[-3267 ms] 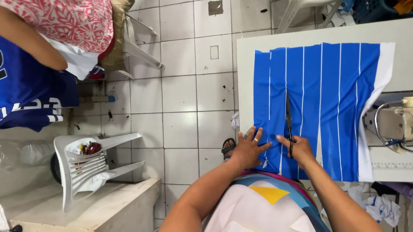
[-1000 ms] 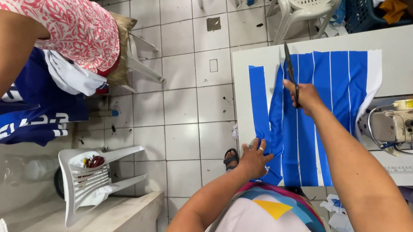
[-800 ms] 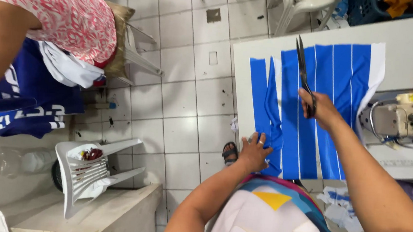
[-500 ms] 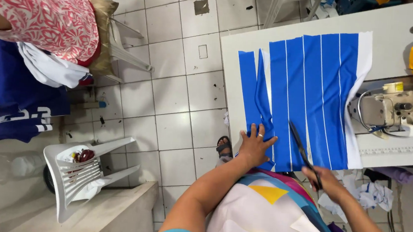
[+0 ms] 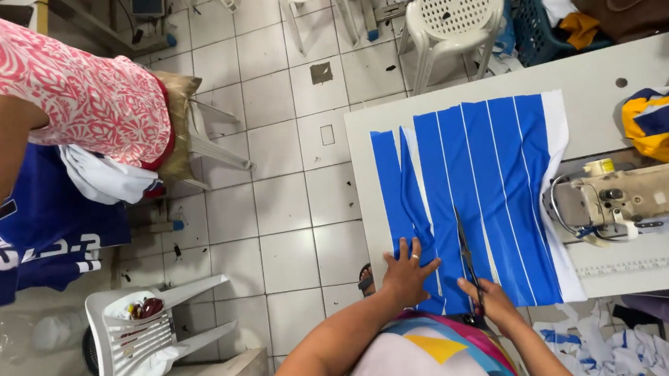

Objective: Cutting strips of blue and white striped fabric using scissors on a work table in a sewing factory.

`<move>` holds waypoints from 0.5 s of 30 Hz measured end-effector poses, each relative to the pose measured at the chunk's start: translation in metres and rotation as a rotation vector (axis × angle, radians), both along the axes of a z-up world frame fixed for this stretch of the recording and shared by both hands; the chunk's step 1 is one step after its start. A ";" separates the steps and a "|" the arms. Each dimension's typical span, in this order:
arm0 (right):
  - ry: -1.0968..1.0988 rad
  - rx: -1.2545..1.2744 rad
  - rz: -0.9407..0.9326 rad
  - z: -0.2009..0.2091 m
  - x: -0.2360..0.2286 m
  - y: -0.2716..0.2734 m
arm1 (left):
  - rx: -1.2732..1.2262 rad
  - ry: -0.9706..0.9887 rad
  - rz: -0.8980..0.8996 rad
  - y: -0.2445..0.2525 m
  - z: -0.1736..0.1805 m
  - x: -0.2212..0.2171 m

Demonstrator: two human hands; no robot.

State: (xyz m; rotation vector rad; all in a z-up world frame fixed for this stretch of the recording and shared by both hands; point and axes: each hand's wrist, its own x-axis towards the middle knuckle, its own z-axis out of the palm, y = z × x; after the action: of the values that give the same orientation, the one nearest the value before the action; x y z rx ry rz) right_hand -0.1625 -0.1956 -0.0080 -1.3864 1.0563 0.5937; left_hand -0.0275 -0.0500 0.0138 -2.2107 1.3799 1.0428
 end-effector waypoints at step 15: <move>-0.155 -0.124 -0.133 -0.017 0.037 -0.006 | -0.117 -0.002 0.024 0.005 -0.006 -0.002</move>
State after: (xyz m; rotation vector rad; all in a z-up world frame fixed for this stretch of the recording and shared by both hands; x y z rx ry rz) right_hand -0.1256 -0.2015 -0.0251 -1.4324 1.0640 0.3227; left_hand -0.0296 -0.0451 0.0079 -2.3159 1.4513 0.9917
